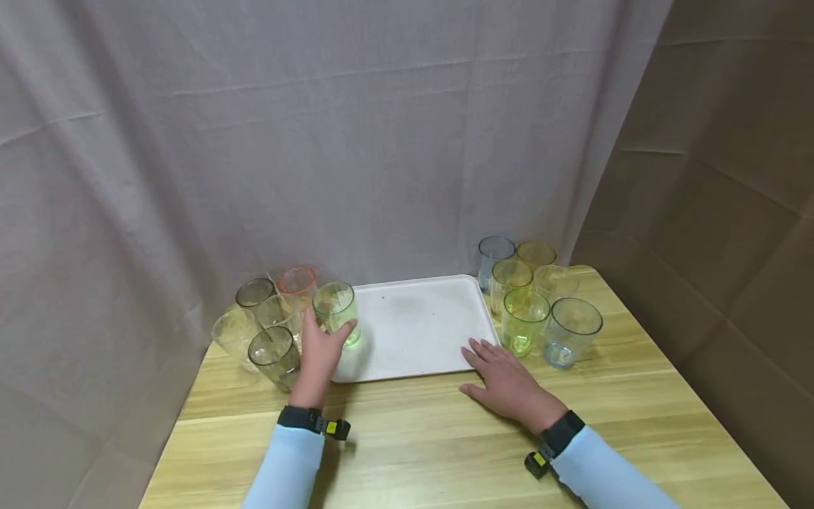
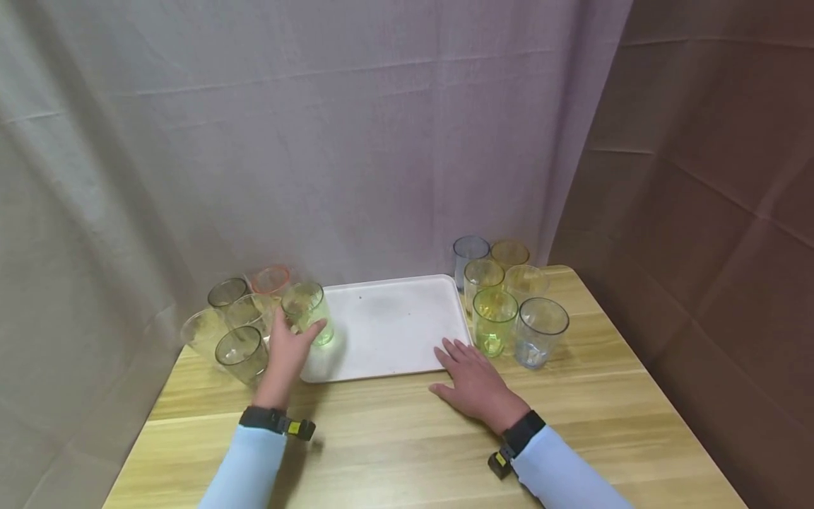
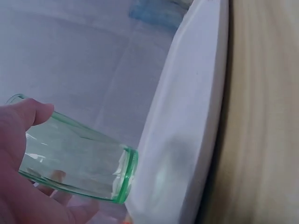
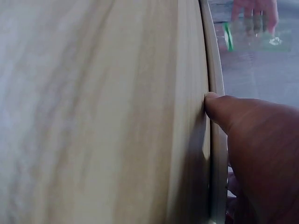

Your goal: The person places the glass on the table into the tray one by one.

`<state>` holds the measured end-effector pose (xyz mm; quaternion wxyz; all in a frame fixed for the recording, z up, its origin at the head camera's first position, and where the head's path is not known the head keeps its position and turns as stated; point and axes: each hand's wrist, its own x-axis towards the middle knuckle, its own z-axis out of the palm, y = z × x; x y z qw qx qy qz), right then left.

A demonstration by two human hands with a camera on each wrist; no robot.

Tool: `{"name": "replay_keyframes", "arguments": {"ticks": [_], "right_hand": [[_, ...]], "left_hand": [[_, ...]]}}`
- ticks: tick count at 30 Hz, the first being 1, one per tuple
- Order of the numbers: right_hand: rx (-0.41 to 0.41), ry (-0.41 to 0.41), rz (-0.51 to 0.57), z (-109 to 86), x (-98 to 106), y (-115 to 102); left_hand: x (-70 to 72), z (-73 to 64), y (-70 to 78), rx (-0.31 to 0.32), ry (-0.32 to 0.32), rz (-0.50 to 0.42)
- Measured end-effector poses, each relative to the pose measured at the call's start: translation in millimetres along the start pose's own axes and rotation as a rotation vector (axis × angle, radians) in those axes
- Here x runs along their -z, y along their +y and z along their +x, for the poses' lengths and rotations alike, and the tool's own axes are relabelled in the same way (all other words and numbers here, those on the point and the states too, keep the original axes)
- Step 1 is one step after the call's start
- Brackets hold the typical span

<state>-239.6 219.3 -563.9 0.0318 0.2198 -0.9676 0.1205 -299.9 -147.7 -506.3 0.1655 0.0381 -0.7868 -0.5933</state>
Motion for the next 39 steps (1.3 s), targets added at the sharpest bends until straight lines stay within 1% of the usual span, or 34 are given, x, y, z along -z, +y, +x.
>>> {"name": "replay_keyframes", "arguments": {"ticks": [4,8,11,13,15,18,20,24,28,32,35,39], "right_hand": [[0.000,-0.001,0.000,-0.1,0.3,-0.4],[-0.001,-0.002,0.003,-0.6,1.2,-0.9],[-0.004,0.004,0.005,-0.9,1.6,-0.5],[-0.005,0.007,0.002,-0.9,1.2,-0.1],[-0.007,0.005,-0.001,-0.8,0.6,0.2],[-0.002,0.000,-0.006,-1.0,-0.2,0.2],[0.001,0.001,-0.006,-1.2,-0.3,0.0],[0.006,0.012,-0.003,-1.4,0.9,-0.5],[0.002,0.012,-0.006,-1.3,1.4,-1.3],[-0.003,0.011,-0.008,-0.9,1.5,-1.1],[-0.002,0.011,-0.007,-0.6,1.0,-0.8],[-0.005,0.005,-0.003,-0.4,-0.2,-0.3]], "left_hand": [[-12.3,24.1,-7.0,0.002,0.020,-0.010],[-24.5,46.8,-13.0,0.020,0.033,0.007],[-32.7,61.5,-14.7,0.035,0.024,0.016],[-37.3,70.0,-13.9,0.021,0.013,0.007],[-41.1,76.8,-13.3,0.018,0.009,0.019],[-44.8,86.1,-13.9,0.014,0.018,0.051],[-46.2,92.0,-15.6,0.025,0.026,0.077],[-48.0,102.0,-16.4,0.023,0.031,0.086],[-48.2,107.4,-17.3,0.051,0.019,0.081],[-48.6,110.2,-19.5,0.087,0.008,0.064],[-49.5,111.6,-22.6,0.108,0.017,0.070],[-50.6,112.3,-26.0,0.107,0.036,0.084]]}}
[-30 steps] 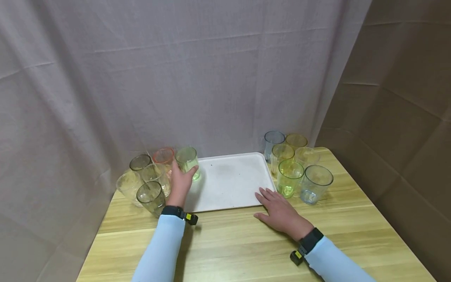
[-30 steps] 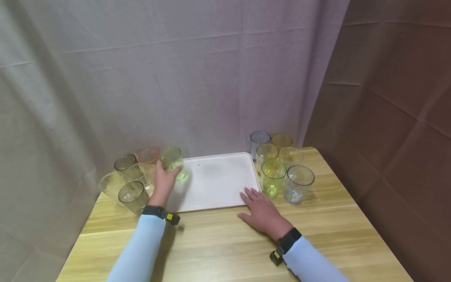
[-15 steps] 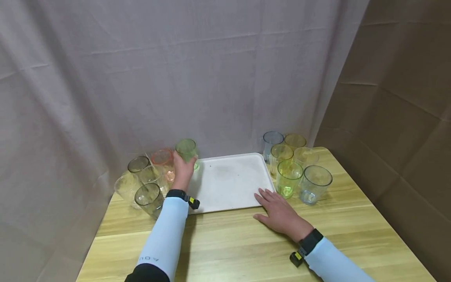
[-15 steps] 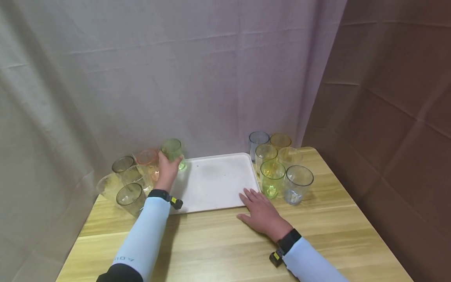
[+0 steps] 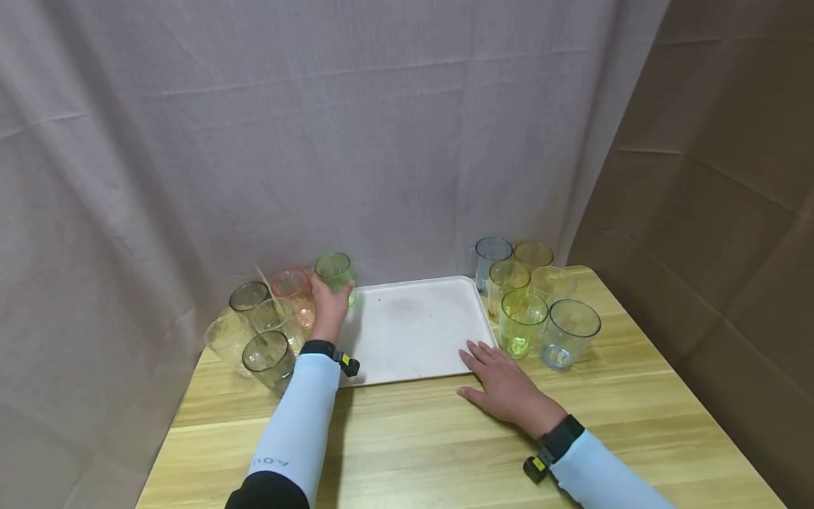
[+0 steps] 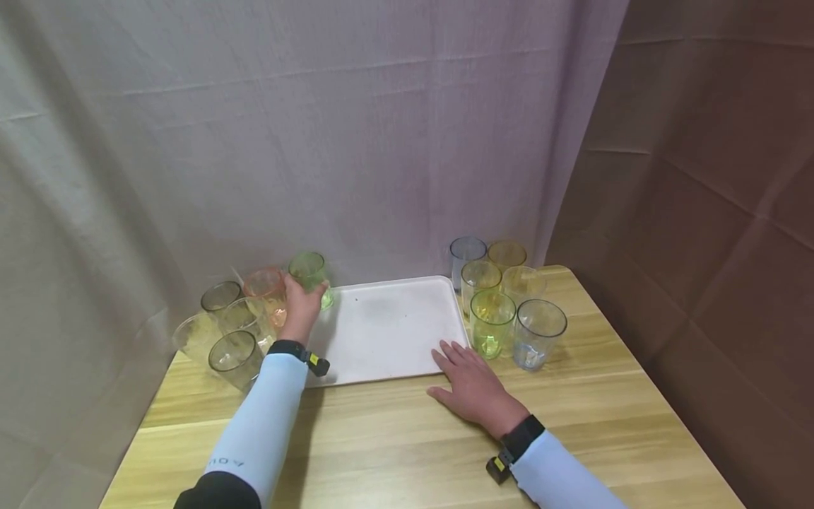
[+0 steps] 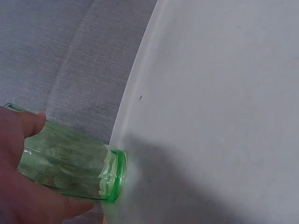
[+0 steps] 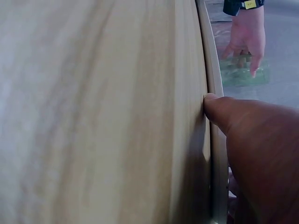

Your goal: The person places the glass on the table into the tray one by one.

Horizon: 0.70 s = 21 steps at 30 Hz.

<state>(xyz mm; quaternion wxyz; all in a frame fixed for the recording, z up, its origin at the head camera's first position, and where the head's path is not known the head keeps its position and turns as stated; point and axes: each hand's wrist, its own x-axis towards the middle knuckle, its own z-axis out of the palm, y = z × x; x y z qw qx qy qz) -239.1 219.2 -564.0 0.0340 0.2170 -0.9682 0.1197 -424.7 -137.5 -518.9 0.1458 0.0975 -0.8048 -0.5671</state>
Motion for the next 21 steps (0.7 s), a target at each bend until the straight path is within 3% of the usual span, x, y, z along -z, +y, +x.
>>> {"name": "replay_keyframes", "arguments": {"ticks": [11,18,21], "right_hand": [[0.010,0.007,0.000,-0.8,-1.0,-0.8],[-0.001,0.003,-0.002,-1.0,-0.6,-0.6],[-0.001,0.003,0.001,-1.2,-0.7,-0.2]], "left_hand": [[0.1,-3.9,-8.9,0.010,-0.004,0.008],[0.5,-15.5,-11.0,-0.056,-0.006,0.011],[2.5,-27.7,-11.1,-0.087,-0.019,0.011]]}}
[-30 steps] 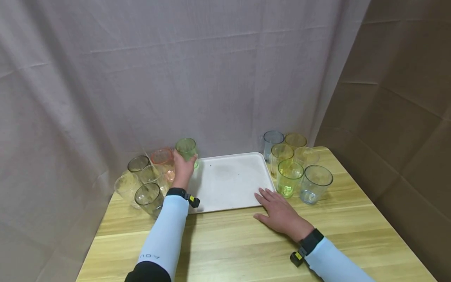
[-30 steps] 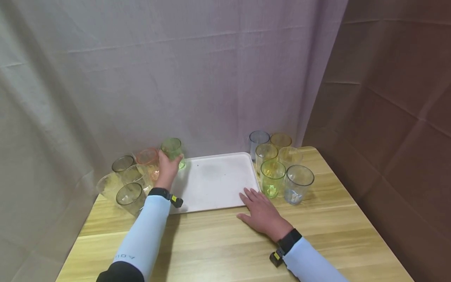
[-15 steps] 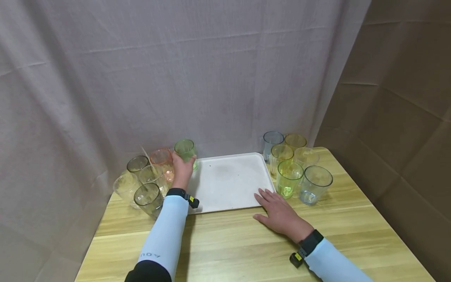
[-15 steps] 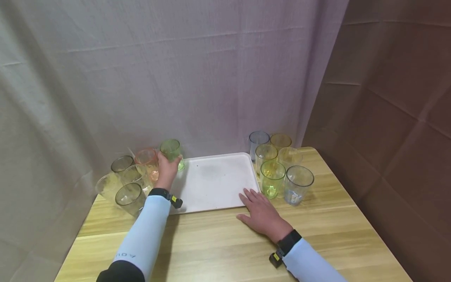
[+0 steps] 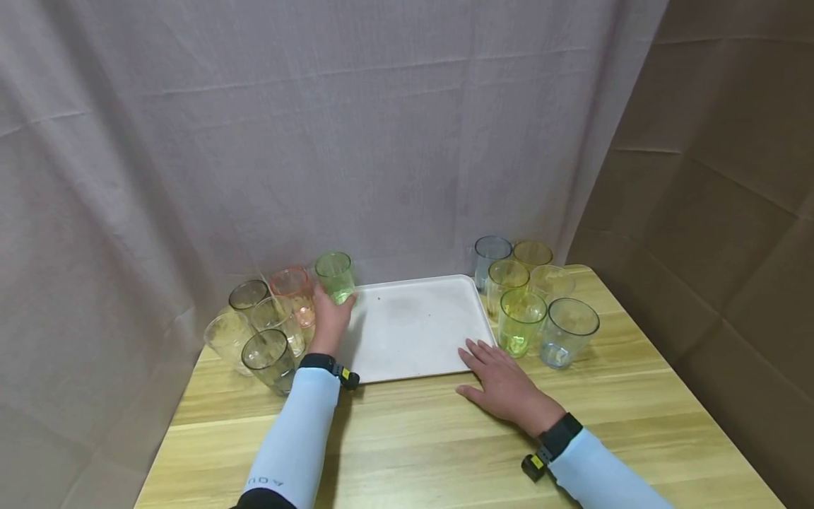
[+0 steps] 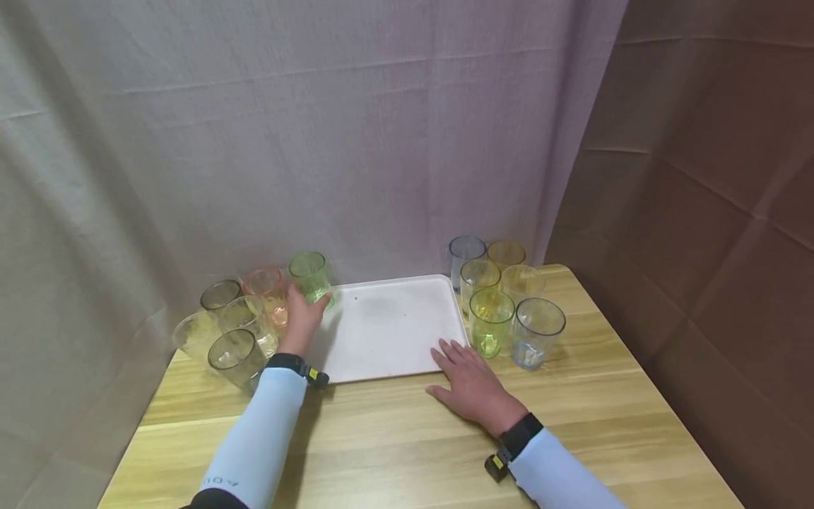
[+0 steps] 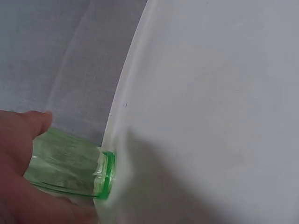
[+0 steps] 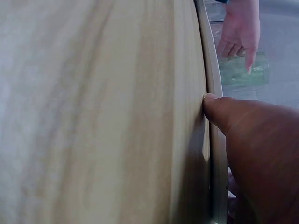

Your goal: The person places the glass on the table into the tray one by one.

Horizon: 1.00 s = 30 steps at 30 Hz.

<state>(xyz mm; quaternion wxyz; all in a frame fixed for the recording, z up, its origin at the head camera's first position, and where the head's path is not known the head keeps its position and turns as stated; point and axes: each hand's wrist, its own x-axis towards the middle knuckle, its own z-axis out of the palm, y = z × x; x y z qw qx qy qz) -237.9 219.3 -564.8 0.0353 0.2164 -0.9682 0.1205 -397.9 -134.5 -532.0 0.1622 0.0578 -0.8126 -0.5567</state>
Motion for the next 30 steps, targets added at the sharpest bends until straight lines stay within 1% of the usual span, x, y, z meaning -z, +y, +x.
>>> {"name": "replay_keyframes", "arguments": {"ticks": [3,6,8,10,12,14,17,20,23,27,30], "right_hand": [[0.003,-0.001,0.002,-0.2,-0.1,-0.2],[0.006,-0.004,0.004,-0.4,-0.2,-0.4],[0.007,-0.009,0.002,-0.5,-0.2,-0.2],[0.006,-0.016,0.000,-0.3,0.0,0.0],[0.006,-0.019,-0.002,-0.1,0.7,0.2],[0.005,-0.019,0.000,0.3,1.8,0.1],[0.009,-0.015,0.000,0.7,2.5,0.2],[0.012,-0.012,-0.004,1.1,2.1,0.5],[0.012,-0.010,-0.007,1.4,1.6,0.7],[0.013,-0.010,-0.004,0.9,1.4,0.8],[0.011,-0.006,0.004,0.6,2.9,0.2]], "left_hand": [[4.3,-17.1,2.6,-0.011,-0.022,0.005],[11.5,-37.7,8.7,0.018,-0.058,0.021],[17.2,-52.0,12.6,0.024,-0.083,0.021],[24.4,-69.1,16.8,0.030,-0.112,0.027],[32.2,-87.0,19.3,0.015,-0.140,0.004],[40.5,-104.8,18.6,0.000,-0.163,-0.019],[55.0,-129.2,15.9,-0.004,-0.171,-0.049],[70.9,-148.6,11.1,0.001,-0.139,-0.039],[87.5,-163.9,5.9,0.010,-0.069,-0.009],[105.9,-179.1,1.3,0.019,0.037,0.042],[115.6,-186.5,-1.3,0.043,0.076,0.084]]}}
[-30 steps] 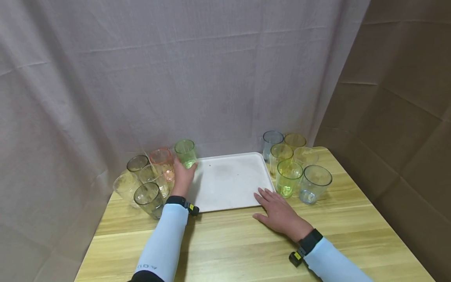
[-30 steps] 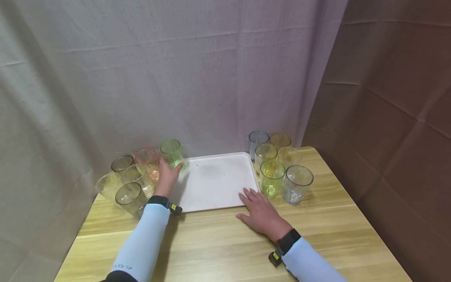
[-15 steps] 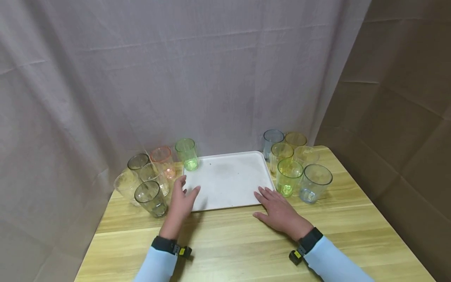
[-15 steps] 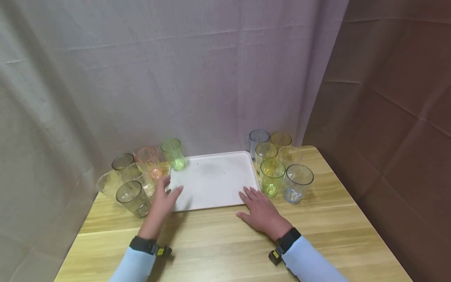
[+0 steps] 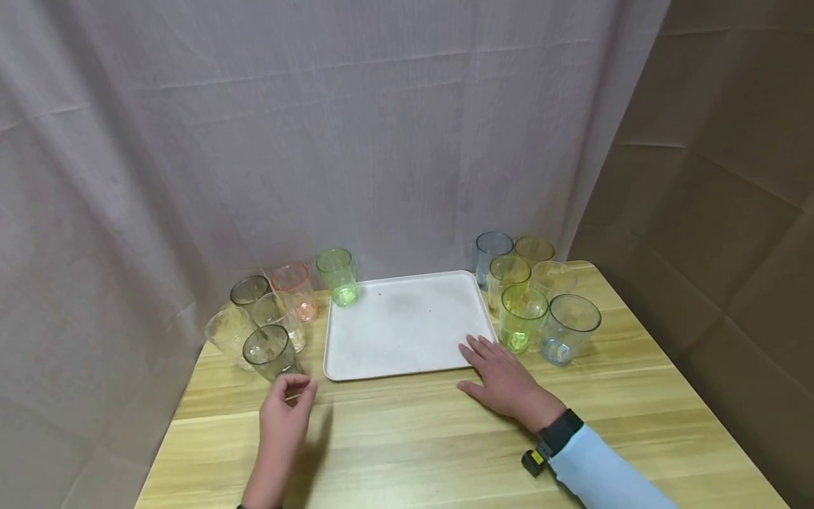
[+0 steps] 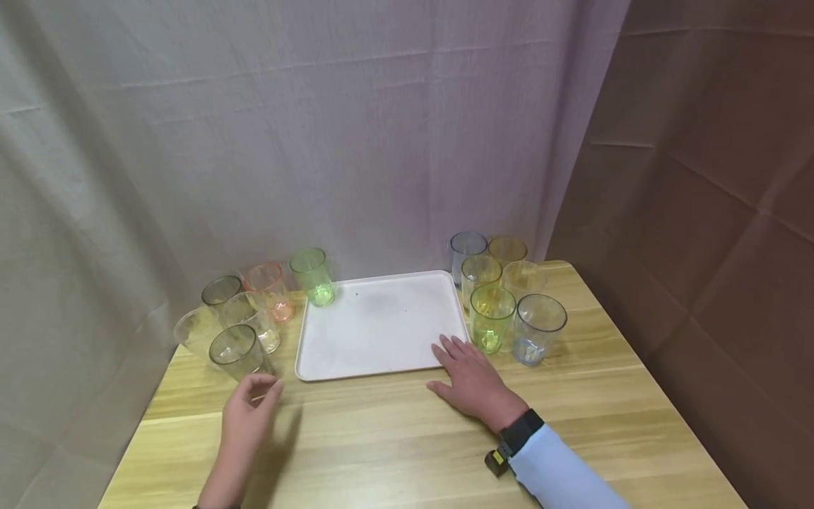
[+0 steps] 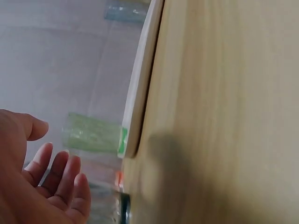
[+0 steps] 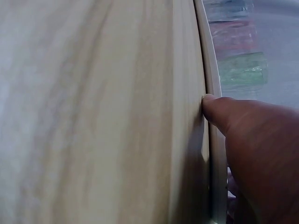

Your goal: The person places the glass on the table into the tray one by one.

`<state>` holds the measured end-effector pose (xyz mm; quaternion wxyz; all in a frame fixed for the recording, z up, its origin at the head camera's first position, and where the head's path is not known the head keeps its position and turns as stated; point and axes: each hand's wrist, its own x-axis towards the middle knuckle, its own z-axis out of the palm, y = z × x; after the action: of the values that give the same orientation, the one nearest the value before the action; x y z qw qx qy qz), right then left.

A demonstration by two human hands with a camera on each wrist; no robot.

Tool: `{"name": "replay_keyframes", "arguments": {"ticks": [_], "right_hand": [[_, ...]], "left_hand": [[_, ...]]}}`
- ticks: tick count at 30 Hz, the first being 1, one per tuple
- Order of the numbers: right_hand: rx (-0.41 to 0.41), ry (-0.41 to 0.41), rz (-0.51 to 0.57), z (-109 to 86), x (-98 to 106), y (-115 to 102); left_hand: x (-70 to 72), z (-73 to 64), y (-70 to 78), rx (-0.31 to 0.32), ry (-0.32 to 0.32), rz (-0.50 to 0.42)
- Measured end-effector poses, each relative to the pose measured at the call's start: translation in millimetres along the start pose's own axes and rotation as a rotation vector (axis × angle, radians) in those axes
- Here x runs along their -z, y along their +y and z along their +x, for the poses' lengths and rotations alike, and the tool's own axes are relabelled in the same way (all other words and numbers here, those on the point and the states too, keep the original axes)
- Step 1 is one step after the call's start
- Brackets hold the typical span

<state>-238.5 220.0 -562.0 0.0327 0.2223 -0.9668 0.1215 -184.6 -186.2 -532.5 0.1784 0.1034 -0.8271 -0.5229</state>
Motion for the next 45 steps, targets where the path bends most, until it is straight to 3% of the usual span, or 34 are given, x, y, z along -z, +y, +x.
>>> {"name": "replay_keyframes", "arguments": {"ticks": [4,8,12,19,24,36,45], "right_hand": [[-0.002,0.004,0.005,0.5,2.7,-1.6],[-0.004,-0.004,0.004,0.5,3.5,-2.7],[-0.009,-0.009,0.006,0.4,3.6,-3.1],[-0.010,-0.007,0.012,-0.2,1.6,-2.5],[-0.015,-0.014,0.006,-0.2,0.4,-2.1],[0.004,-0.002,0.006,-0.3,4.5,-2.5],[0.001,-0.007,0.011,-0.6,5.8,-3.6]], "left_hand": [[9.7,-2.1,-8.3,0.009,0.061,0.048],[19.6,1.7,-17.9,-0.044,0.196,0.091],[27.2,11.2,-24.3,-0.047,0.266,0.056],[24.2,36.2,-31.9,0.028,0.189,-0.070],[17.7,44.9,-38.4,0.051,0.148,-0.082],[21.7,48.6,-34.5,0.084,0.092,-0.066],[8.1,50.0,-14.5,0.018,0.074,-0.096]]}}
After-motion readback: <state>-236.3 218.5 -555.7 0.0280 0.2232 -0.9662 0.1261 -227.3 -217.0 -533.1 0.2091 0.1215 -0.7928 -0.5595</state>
